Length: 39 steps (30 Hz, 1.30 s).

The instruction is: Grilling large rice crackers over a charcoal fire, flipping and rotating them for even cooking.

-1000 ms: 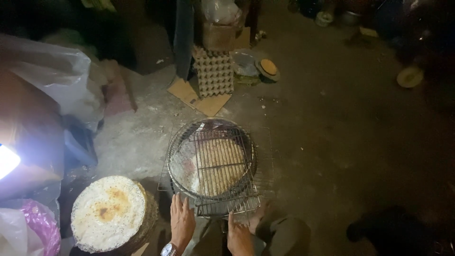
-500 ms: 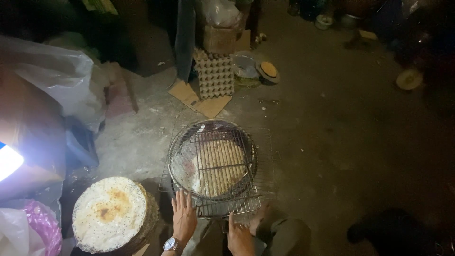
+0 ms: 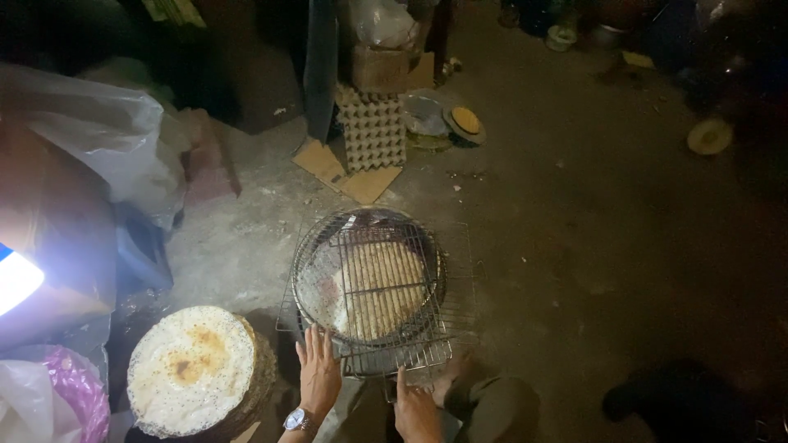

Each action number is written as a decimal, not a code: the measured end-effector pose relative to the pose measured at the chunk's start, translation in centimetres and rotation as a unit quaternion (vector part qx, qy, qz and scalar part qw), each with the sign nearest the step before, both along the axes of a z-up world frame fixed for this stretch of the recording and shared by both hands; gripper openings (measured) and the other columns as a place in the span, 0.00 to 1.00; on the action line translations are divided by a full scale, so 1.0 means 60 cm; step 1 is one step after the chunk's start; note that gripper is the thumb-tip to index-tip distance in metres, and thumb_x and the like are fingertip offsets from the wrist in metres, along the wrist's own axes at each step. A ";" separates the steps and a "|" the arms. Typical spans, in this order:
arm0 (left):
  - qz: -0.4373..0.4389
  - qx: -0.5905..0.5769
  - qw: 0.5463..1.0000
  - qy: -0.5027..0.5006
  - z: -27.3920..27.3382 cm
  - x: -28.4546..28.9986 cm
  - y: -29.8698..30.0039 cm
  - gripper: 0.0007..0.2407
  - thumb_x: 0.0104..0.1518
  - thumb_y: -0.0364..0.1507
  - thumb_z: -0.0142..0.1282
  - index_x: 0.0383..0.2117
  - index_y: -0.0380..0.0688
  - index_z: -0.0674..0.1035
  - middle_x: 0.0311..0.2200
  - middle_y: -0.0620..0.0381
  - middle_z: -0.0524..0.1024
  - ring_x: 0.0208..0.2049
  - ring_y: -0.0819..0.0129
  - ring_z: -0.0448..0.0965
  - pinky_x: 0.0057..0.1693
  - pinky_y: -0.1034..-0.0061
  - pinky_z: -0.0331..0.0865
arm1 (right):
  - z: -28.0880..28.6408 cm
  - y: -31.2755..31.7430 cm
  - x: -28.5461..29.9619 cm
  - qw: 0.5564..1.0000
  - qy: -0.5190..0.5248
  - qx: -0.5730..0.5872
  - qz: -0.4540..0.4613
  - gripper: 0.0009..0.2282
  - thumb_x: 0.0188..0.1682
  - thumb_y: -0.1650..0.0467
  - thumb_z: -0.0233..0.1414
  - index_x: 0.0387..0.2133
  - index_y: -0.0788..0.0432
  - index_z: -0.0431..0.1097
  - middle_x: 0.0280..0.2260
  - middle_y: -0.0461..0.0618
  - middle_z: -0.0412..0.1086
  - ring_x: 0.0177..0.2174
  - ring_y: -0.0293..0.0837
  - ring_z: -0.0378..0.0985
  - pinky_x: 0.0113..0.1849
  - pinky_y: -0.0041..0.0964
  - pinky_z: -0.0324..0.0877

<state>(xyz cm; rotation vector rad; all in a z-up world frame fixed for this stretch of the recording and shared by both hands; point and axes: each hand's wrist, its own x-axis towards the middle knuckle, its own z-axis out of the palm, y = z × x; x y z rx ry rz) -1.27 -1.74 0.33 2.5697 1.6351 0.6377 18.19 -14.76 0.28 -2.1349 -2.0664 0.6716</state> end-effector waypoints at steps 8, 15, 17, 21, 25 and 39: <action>-0.006 -0.013 1.000 -0.025 0.010 0.003 -0.003 0.30 0.45 0.28 0.52 0.58 0.36 0.59 0.64 0.34 0.46 0.67 0.40 0.41 0.66 0.46 0.37 | -0.012 -0.002 0.001 1.000 0.001 0.027 0.002 0.31 0.47 0.75 0.44 0.60 0.77 0.34 0.29 0.60 0.69 0.27 0.53 0.69 0.39 0.55 0.64; 0.000 0.003 1.000 0.002 0.001 0.004 -0.002 0.29 0.46 0.30 0.52 0.57 0.34 0.59 0.64 0.33 0.45 0.67 0.41 0.41 0.66 0.47 0.38 | -0.012 -0.005 0.000 0.999 -0.012 0.047 -0.001 0.30 0.46 0.74 0.44 0.60 0.77 0.37 0.29 0.61 0.69 0.24 0.55 0.70 0.31 0.50 0.67; -0.008 -0.004 1.000 -0.014 0.003 0.003 -0.004 0.33 0.40 0.26 0.52 0.59 0.36 0.57 0.65 0.34 0.44 0.67 0.42 0.39 0.66 0.48 0.35 | -0.014 -0.006 0.000 0.996 -0.005 0.087 0.006 0.31 0.46 0.74 0.46 0.59 0.78 0.37 0.28 0.61 0.69 0.26 0.56 0.71 0.34 0.50 0.66; -0.007 -0.008 1.000 -0.004 0.001 0.005 -0.003 0.31 0.41 0.27 0.51 0.58 0.35 0.58 0.64 0.33 0.45 0.67 0.40 0.39 0.66 0.47 0.35 | -0.009 -0.001 -0.003 0.999 -0.030 -0.014 -0.013 0.30 0.50 0.72 0.42 0.61 0.74 0.34 0.33 0.59 0.68 0.31 0.55 0.69 0.41 0.55 0.63; -0.003 -0.005 1.000 -0.006 0.006 0.007 -0.004 0.32 0.42 0.27 0.51 0.59 0.35 0.57 0.64 0.34 0.45 0.67 0.41 0.40 0.66 0.48 0.36 | 0.005 -0.005 -0.005 0.999 -0.023 0.031 0.002 0.28 0.47 0.75 0.42 0.59 0.76 0.40 0.31 0.61 0.69 0.28 0.56 0.70 0.39 0.50 0.63; -0.006 0.001 1.000 -0.031 0.028 0.013 -0.003 0.32 0.40 0.23 0.48 0.58 0.35 0.58 0.64 0.32 0.45 0.66 0.39 0.40 0.67 0.47 0.35 | 0.004 -0.005 -0.007 0.995 -0.038 0.094 -0.010 0.28 0.46 0.74 0.44 0.59 0.74 0.41 0.25 0.56 0.67 0.25 0.53 0.68 0.37 0.51 0.62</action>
